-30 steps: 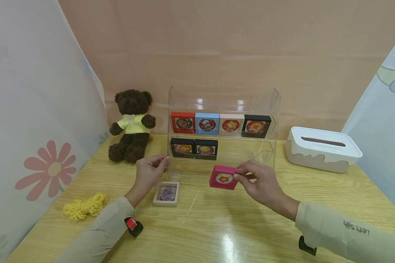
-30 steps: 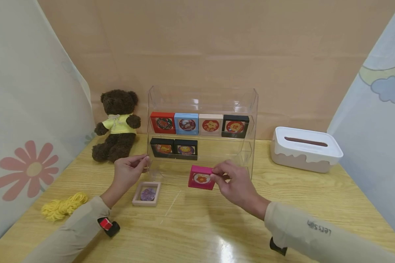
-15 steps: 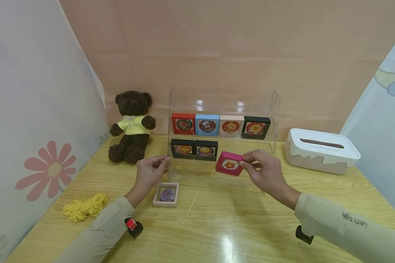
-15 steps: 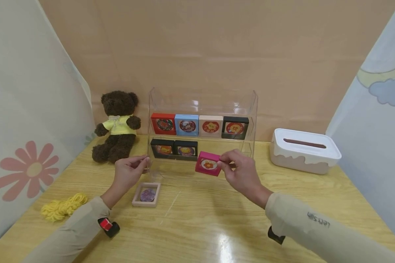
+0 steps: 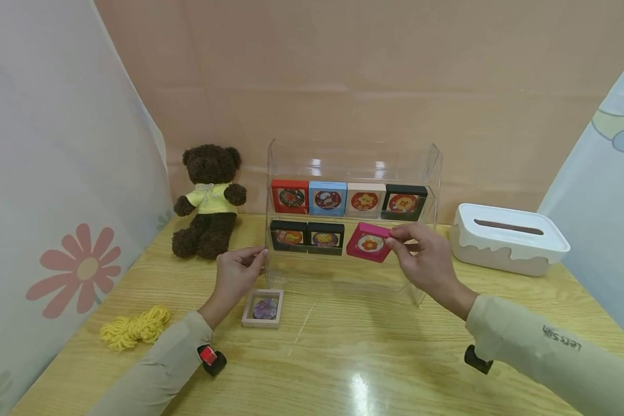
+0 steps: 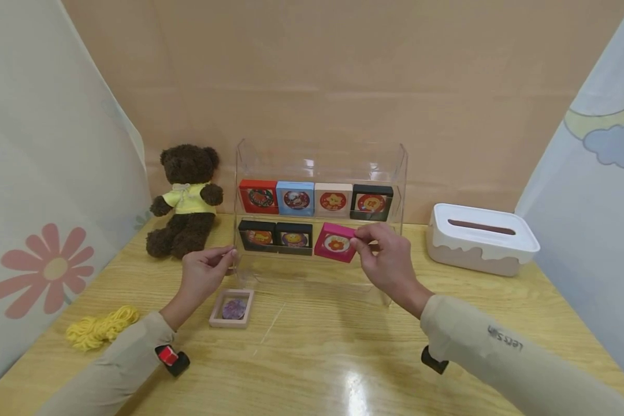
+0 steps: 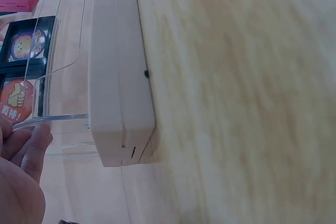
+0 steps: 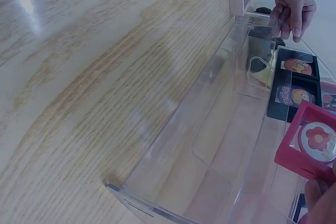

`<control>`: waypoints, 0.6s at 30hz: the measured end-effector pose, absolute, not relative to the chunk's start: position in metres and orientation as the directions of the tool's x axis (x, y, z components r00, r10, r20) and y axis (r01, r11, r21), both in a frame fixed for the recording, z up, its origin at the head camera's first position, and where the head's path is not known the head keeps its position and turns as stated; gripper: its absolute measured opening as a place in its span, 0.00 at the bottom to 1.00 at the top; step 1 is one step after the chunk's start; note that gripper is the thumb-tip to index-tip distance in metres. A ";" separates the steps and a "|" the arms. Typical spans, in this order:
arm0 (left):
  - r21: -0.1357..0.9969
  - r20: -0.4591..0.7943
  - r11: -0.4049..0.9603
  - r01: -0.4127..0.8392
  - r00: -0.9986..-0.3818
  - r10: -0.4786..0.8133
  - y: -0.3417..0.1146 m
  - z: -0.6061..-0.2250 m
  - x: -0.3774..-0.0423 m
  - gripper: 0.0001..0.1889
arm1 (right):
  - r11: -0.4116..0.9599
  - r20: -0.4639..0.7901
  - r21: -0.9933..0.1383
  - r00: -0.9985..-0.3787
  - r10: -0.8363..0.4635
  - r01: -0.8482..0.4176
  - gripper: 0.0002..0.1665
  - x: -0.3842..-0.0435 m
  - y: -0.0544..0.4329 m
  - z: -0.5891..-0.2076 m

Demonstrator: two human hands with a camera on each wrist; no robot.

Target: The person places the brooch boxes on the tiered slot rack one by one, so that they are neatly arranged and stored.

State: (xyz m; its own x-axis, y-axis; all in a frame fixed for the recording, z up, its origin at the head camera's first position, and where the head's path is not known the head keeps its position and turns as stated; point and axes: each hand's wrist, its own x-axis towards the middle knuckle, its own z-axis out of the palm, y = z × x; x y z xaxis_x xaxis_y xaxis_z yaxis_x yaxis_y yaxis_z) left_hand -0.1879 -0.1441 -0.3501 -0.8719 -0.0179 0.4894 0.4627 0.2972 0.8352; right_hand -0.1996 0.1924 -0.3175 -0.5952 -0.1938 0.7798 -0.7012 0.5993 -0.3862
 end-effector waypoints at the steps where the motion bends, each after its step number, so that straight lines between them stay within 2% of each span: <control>1: 0.834 0.490 0.301 0.463 -0.871 -0.018 -0.144 -0.350 -0.188 0.08 | 0.604 0.779 -0.389 -0.598 -0.186 -0.695 0.09 -0.200 0.192 -0.317; 9: 0.829 0.492 0.314 0.462 -0.871 -0.017 -0.144 -0.350 -0.187 0.08 | 0.624 0.767 -0.408 -0.621 -0.161 -0.666 0.07 -0.202 0.191 -0.314; 18: 0.828 0.492 0.320 0.461 -0.870 -0.021 -0.144 -0.350 -0.187 0.08 | 0.629 0.788 -0.390 -0.597 -0.150 -0.673 0.07 -0.207 0.189 -0.312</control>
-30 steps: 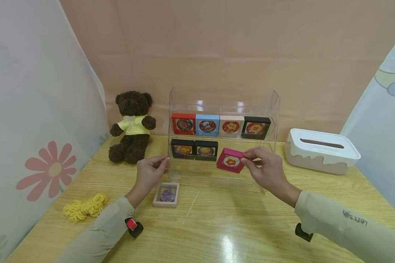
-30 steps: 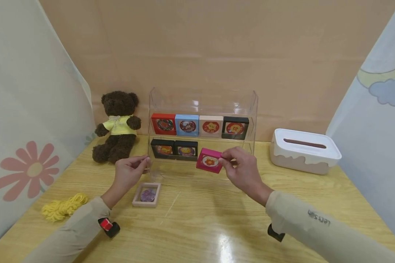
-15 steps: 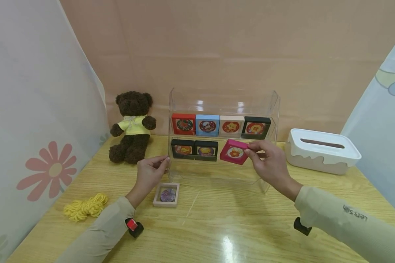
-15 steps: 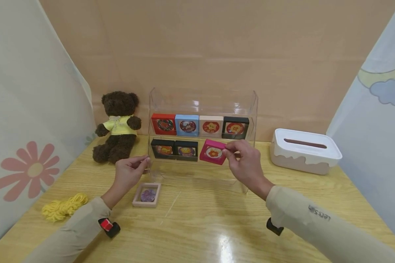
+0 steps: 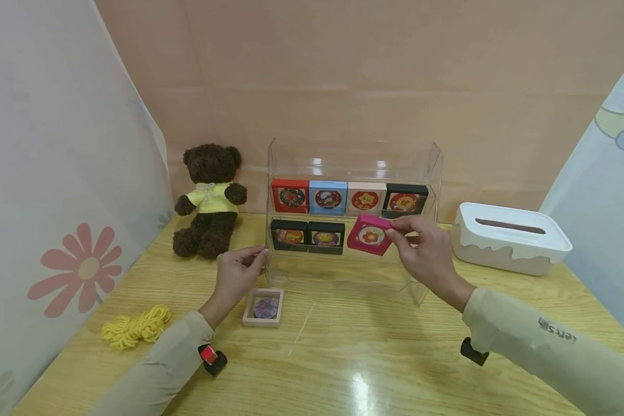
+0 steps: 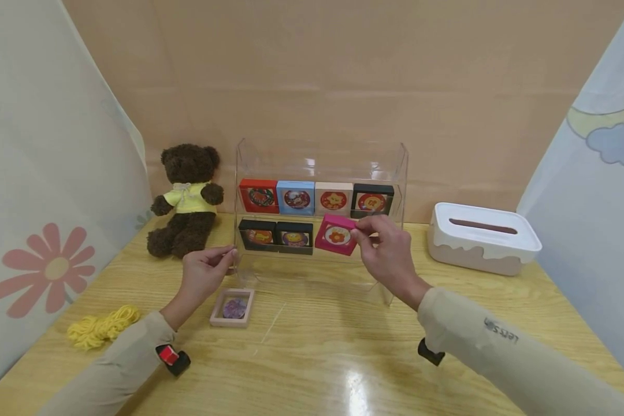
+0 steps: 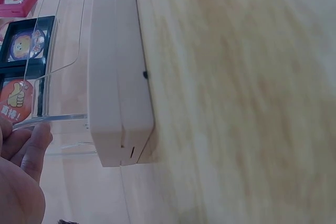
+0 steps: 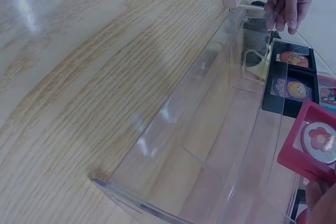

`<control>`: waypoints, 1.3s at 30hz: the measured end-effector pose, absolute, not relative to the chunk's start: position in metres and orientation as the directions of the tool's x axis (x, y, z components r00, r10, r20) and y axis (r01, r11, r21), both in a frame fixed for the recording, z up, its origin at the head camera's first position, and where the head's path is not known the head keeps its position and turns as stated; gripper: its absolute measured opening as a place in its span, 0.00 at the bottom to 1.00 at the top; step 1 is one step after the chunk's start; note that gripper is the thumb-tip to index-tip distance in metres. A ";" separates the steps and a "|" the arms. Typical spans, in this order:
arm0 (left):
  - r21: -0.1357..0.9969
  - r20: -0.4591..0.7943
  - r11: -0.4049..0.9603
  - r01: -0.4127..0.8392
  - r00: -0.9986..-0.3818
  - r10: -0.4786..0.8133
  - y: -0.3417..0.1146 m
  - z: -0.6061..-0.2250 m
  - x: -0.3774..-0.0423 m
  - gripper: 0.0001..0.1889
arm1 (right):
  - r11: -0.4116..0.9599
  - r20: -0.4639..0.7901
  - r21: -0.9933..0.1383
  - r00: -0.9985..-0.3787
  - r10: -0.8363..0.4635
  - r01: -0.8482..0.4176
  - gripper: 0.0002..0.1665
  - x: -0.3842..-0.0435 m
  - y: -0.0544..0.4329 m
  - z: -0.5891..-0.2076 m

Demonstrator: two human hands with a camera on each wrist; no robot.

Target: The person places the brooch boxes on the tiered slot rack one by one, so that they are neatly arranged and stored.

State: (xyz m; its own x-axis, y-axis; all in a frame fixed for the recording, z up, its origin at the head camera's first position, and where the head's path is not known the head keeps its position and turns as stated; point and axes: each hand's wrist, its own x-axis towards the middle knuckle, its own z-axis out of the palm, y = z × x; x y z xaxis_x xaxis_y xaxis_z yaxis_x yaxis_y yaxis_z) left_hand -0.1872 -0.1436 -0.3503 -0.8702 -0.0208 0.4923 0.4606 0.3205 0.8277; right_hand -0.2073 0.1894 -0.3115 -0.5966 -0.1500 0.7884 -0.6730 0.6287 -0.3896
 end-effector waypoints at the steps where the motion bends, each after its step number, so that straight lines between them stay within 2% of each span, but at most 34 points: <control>1: 0.829 0.491 0.319 0.460 -0.871 -0.021 -0.144 -0.351 -0.187 0.08 | 0.629 0.791 -0.389 -0.594 -0.147 -0.673 0.07 -0.208 0.189 -0.311; 9: 0.833 0.484 0.316 0.454 -0.875 -0.020 -0.144 -0.351 -0.188 0.08 | 0.637 0.810 -0.370 -0.571 -0.135 -0.676 0.08 -0.215 0.187 -0.313; 26: 0.831 0.486 0.321 0.455 -0.874 -0.017 -0.144 -0.352 -0.187 0.08 | 0.629 0.751 -0.429 -0.643 -0.151 -0.648 0.06 -0.219 0.179 -0.321; 39: 0.834 0.481 0.315 0.452 -0.877 -0.015 -0.144 -0.352 -0.188 0.08 | 0.639 0.728 -0.431 -0.664 -0.170 -0.637 0.06 -0.219 0.176 -0.328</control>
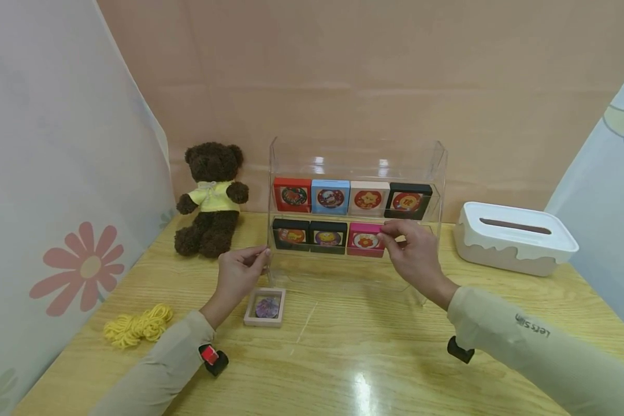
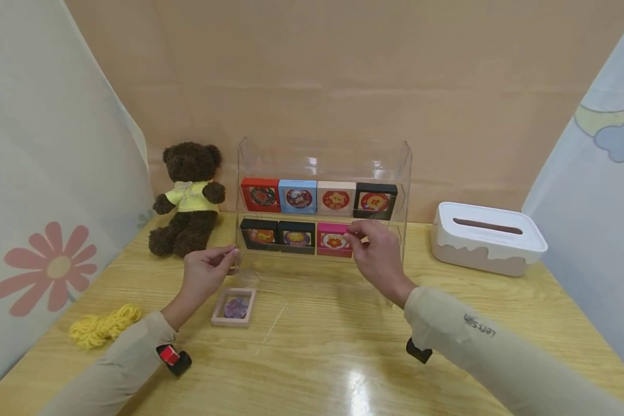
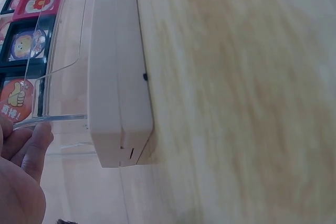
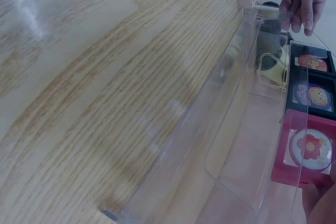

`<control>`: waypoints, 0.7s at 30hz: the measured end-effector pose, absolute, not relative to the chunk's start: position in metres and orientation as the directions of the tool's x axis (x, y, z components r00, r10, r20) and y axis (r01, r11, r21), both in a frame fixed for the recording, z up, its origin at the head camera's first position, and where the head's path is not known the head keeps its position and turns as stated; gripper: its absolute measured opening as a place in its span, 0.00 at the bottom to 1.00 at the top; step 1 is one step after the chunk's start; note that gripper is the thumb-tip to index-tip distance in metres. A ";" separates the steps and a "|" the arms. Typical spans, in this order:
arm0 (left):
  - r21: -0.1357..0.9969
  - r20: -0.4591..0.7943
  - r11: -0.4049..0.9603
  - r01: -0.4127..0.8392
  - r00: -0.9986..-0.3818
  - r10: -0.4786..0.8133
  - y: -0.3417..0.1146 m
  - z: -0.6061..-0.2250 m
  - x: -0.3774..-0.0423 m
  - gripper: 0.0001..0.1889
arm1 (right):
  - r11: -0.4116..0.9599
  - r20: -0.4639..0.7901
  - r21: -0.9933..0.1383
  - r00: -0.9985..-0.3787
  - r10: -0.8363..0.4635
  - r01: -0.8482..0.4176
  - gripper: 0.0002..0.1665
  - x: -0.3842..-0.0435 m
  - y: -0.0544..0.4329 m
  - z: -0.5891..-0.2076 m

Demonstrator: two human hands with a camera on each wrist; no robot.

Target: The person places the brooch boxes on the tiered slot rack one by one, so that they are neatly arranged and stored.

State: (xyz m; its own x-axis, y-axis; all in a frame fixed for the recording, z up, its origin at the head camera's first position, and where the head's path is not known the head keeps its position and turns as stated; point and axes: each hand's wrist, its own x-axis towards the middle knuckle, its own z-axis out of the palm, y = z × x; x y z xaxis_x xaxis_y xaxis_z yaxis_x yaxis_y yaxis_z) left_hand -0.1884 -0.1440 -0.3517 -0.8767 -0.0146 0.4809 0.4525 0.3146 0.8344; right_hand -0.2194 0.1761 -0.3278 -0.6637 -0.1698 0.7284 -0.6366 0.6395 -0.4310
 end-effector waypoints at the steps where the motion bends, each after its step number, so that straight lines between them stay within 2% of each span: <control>1: 0.834 0.482 0.312 0.455 -0.876 -0.014 -0.144 -0.352 -0.189 0.08 | 0.638 0.728 -0.433 -0.664 -0.169 -0.637 0.06 -0.219 0.176 -0.328; 14: 0.850 0.467 0.281 0.445 -0.884 -0.012 -0.143 -0.351 -0.188 0.08 | 0.612 0.742 -0.424 -0.643 -0.187 -0.667 0.07 -0.220 0.178 -0.332; 21: 0.847 0.474 0.280 0.451 -0.880 -0.018 -0.144 -0.351 -0.188 0.08 | 0.631 0.718 -0.448 -0.675 -0.168 -0.634 0.10 -0.213 0.177 -0.332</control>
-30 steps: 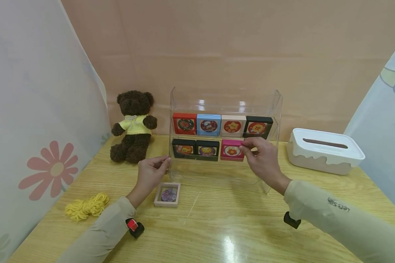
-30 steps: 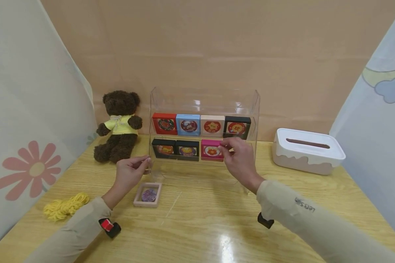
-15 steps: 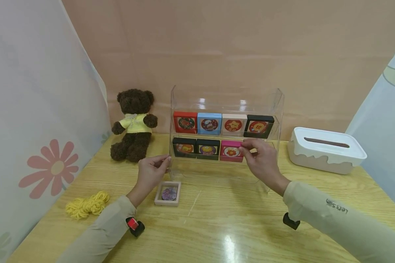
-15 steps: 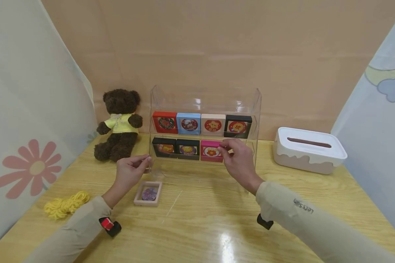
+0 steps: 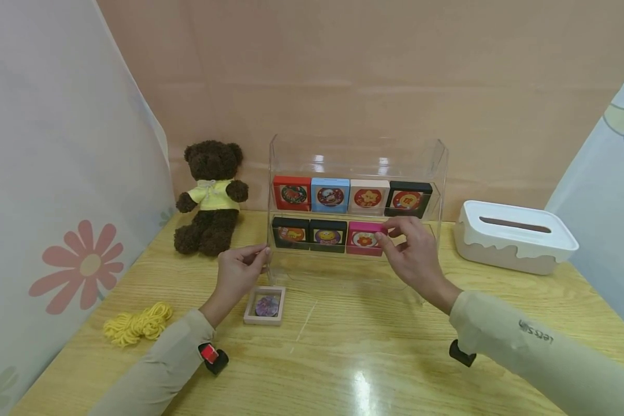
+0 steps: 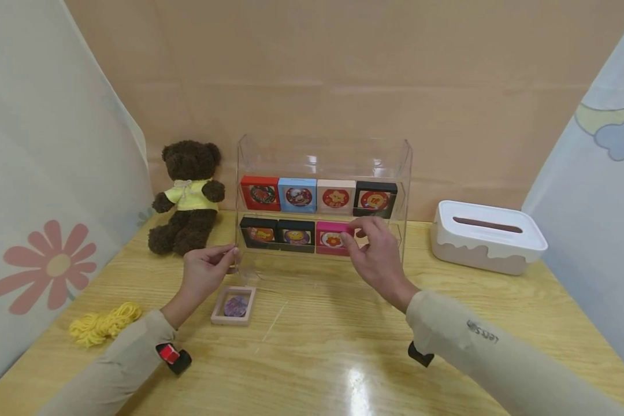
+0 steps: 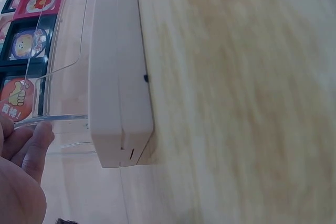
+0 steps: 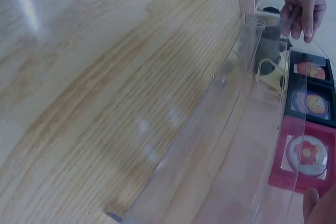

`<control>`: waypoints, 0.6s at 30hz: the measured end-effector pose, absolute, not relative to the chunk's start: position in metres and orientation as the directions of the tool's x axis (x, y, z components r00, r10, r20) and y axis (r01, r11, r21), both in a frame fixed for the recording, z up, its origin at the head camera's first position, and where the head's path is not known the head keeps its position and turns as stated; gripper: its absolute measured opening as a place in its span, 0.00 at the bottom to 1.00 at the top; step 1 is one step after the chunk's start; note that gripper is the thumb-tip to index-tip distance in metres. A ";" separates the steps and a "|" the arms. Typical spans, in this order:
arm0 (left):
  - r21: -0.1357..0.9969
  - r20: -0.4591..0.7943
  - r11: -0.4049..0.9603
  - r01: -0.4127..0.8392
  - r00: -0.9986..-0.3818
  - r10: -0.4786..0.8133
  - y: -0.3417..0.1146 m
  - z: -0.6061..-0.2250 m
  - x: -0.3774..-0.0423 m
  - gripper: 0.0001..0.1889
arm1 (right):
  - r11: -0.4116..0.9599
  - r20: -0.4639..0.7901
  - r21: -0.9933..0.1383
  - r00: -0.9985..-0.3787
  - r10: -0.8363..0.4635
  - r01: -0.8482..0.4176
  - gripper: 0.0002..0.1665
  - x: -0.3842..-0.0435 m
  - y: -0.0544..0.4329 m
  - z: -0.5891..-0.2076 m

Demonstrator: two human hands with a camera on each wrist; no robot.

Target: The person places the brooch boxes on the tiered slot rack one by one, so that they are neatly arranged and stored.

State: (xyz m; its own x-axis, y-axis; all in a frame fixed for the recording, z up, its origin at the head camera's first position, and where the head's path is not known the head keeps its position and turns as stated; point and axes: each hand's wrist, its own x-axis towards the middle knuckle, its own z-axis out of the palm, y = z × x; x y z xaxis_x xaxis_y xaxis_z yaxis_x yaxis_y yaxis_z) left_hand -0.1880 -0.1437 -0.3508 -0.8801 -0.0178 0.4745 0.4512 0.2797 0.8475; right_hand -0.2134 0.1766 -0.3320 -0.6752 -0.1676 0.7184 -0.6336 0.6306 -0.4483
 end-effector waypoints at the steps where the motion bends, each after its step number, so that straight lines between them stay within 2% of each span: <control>1: 0.848 0.475 0.279 0.451 -0.880 -0.019 -0.144 -0.351 -0.188 0.08 | 0.632 0.723 -0.448 -0.672 -0.160 -0.633 0.10 -0.212 0.175 -0.332; 6: 0.845 0.477 0.289 0.451 -0.879 -0.023 -0.144 -0.351 -0.188 0.08 | 0.619 0.752 -0.411 -0.633 -0.184 -0.669 0.10 -0.197 0.164 -0.340; 12: 0.849 0.472 0.279 0.449 -0.881 -0.017 -0.144 -0.351 -0.187 0.08 | 0.582 0.716 -0.344 -0.607 -0.345 -0.737 0.15 -0.167 0.140 -0.356; 15: 0.851 0.468 0.277 0.446 -0.884 -0.017 -0.144 -0.351 -0.187 0.08 | 0.567 0.650 -0.365 -0.638 -0.413 -0.738 0.17 -0.154 0.130 -0.363; 18: 0.853 0.464 0.277 0.443 -0.885 -0.015 -0.144 -0.350 -0.187 0.08 | 0.579 0.532 -0.413 -0.702 -0.473 -0.703 0.20 -0.143 0.122 -0.371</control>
